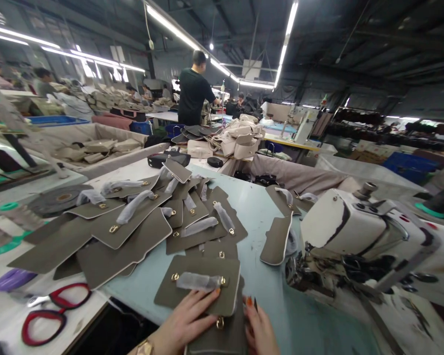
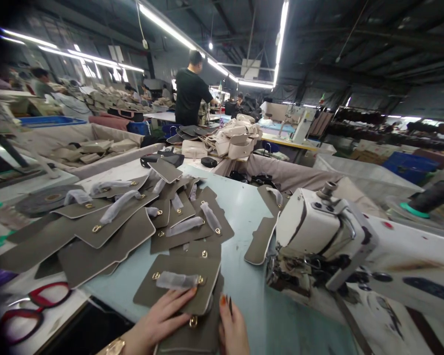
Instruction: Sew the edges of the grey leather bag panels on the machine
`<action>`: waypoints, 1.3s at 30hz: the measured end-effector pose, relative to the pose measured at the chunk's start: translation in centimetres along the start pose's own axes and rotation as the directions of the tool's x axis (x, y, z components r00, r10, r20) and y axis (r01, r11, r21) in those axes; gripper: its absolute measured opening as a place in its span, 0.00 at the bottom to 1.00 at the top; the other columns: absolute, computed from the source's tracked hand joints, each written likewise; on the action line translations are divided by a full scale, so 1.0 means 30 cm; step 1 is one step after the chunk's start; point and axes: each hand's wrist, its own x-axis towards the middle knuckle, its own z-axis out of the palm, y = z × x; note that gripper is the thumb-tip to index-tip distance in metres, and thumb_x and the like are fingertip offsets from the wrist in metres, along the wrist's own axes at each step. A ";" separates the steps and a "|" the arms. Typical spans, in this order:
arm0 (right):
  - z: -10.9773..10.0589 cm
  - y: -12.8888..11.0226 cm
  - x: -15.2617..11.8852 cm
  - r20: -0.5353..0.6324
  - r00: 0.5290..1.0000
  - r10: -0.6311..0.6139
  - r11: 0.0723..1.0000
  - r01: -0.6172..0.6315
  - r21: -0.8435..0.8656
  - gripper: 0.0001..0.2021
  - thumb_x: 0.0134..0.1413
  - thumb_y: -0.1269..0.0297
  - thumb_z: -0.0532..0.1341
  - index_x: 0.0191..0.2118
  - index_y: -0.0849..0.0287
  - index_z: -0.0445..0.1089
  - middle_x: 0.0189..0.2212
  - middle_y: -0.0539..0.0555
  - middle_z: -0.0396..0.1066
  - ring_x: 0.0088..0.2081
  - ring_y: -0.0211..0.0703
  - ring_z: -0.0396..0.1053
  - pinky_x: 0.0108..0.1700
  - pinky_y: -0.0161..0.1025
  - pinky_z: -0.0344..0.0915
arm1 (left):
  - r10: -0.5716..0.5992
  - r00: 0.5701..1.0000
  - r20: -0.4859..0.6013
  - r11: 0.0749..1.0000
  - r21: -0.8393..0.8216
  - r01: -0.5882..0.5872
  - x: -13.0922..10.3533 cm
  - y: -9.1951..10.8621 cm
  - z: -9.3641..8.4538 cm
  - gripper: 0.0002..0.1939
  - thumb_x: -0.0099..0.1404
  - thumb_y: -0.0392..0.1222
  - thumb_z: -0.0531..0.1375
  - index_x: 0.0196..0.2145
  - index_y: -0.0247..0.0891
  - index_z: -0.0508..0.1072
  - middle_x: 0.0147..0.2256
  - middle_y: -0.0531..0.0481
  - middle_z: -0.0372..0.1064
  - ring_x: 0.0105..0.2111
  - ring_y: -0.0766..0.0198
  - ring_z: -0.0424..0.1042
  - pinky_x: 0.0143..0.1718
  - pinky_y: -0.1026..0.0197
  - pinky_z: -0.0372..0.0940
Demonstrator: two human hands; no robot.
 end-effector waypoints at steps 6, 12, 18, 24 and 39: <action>-0.045 0.023 -0.012 -0.055 0.996 0.070 0.995 -0.066 0.075 0.33 0.32 0.40 0.70 0.40 0.63 0.77 0.34 0.59 0.79 0.41 0.58 0.75 0.46 0.48 0.69 | 0.053 0.989 0.141 0.996 -0.078 -0.042 0.098 0.059 -0.055 0.31 0.67 0.32 0.55 0.63 0.53 0.53 0.65 0.45 0.50 0.63 0.53 0.55 0.59 0.48 0.58; -0.047 0.019 -0.034 -0.125 0.990 0.057 0.996 -0.048 0.073 0.31 0.27 0.42 0.73 0.37 0.61 0.77 0.33 0.58 0.78 0.45 0.60 0.73 0.49 0.49 0.68 | 0.019 0.990 0.143 0.995 0.092 -0.032 0.040 0.013 -0.130 0.38 0.58 0.29 0.56 0.64 0.47 0.53 0.66 0.46 0.48 0.65 0.51 0.47 0.63 0.45 0.50; -0.076 0.035 -0.005 -0.113 0.992 0.058 0.998 -0.055 0.030 0.30 0.28 0.44 0.73 0.37 0.62 0.76 0.35 0.59 0.78 0.48 0.61 0.71 0.51 0.48 0.67 | -0.528 0.781 -0.334 0.645 0.441 0.625 -0.245 -0.160 -0.217 0.42 0.61 0.46 0.59 0.67 0.39 0.43 0.67 0.34 0.38 0.66 0.39 0.40 0.60 0.29 0.42; -0.059 0.022 0.033 -0.116 0.993 0.003 0.997 0.006 0.074 0.29 0.33 0.47 0.72 0.41 0.62 0.75 0.39 0.59 0.78 0.48 0.58 0.72 0.52 0.48 0.66 | -0.597 0.791 -0.137 0.619 0.549 0.562 -0.334 -0.319 -0.259 0.34 0.62 0.46 0.54 0.65 0.37 0.53 0.66 0.36 0.46 0.64 0.42 0.50 0.58 0.36 0.53; -0.108 0.002 0.013 -0.125 0.992 -0.007 0.999 0.011 0.034 0.28 0.35 0.48 0.72 0.41 0.62 0.76 0.39 0.59 0.77 0.51 0.58 0.69 0.52 0.47 0.66 | -0.585 0.799 -0.139 0.798 0.078 0.598 0.162 -0.329 -0.611 0.24 0.69 0.55 0.48 0.50 0.35 0.68 0.46 0.51 0.72 0.43 0.58 0.72 0.45 0.56 0.67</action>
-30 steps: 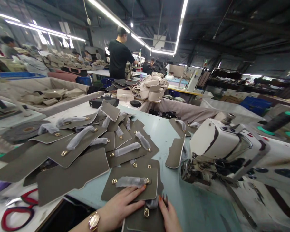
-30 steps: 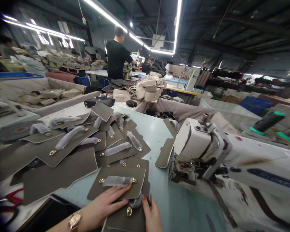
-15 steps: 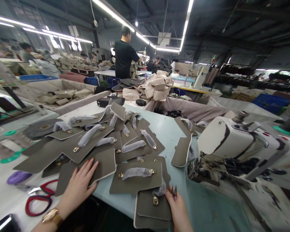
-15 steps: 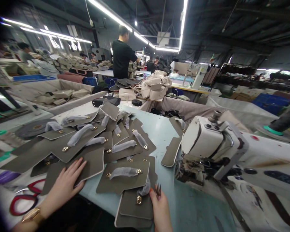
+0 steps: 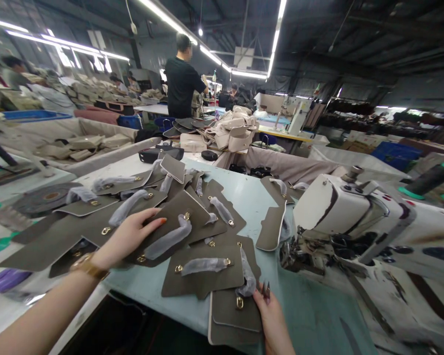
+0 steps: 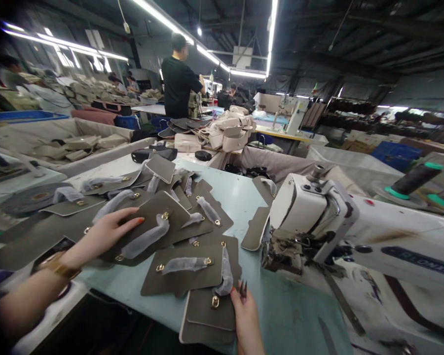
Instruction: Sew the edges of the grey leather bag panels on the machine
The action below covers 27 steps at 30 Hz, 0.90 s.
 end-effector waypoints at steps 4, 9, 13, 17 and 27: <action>-0.029 0.017 0.007 -0.022 1.000 0.002 1.000 -0.002 -0.011 0.30 0.30 0.47 0.73 0.40 0.61 0.77 0.39 0.61 0.77 0.48 0.61 0.71 0.50 0.49 0.67 | 0.082 0.996 -0.032 0.996 0.027 -0.081 0.069 0.038 0.144 0.27 0.70 0.51 0.47 0.59 0.29 0.60 0.56 0.41 0.60 0.55 0.51 0.63 0.57 0.49 0.58; -0.059 0.006 -0.004 -0.050 0.997 -0.056 0.998 0.054 -0.037 0.28 0.29 0.52 0.75 0.40 0.62 0.76 0.41 0.62 0.77 0.46 0.60 0.72 0.51 0.49 0.66 | 0.313 0.946 0.078 0.948 0.035 -0.317 -0.122 0.109 0.298 0.28 0.65 0.50 0.55 0.61 0.44 0.59 0.63 0.44 0.54 0.63 0.48 0.51 0.63 0.41 0.46; -0.020 -0.018 -0.023 0.074 0.994 -0.078 0.997 0.079 -0.017 0.24 0.43 0.56 0.71 0.46 0.63 0.72 0.46 0.62 0.75 0.48 0.56 0.72 0.51 0.47 0.66 | 0.363 0.899 0.245 0.931 -0.062 -0.359 -0.223 0.138 0.371 0.26 0.66 0.50 0.56 0.60 0.48 0.60 0.59 0.46 0.62 0.62 0.49 0.54 0.63 0.35 0.41; -0.013 -0.040 -0.028 0.095 0.993 -0.074 0.997 0.072 0.016 0.23 0.46 0.57 0.70 0.47 0.62 0.70 0.45 0.60 0.75 0.48 0.55 0.72 0.50 0.46 0.67 | 0.190 0.943 0.272 0.970 -0.200 -0.138 -0.197 0.138 0.425 0.14 0.69 0.49 0.51 0.46 0.45 0.71 0.52 0.47 0.70 0.55 0.53 0.65 0.63 0.34 0.41; -0.208 -0.076 -0.159 -0.063 0.991 -0.116 0.971 0.100 -0.217 0.27 0.35 0.47 0.72 0.39 0.61 0.73 0.42 0.61 0.76 0.46 0.58 0.72 0.48 0.45 0.68 | 0.002 0.977 0.214 0.916 -0.393 0.085 -0.170 0.138 0.468 0.17 0.66 0.55 0.53 0.39 0.42 0.74 0.48 0.46 0.72 0.50 0.54 0.69 0.64 0.37 0.36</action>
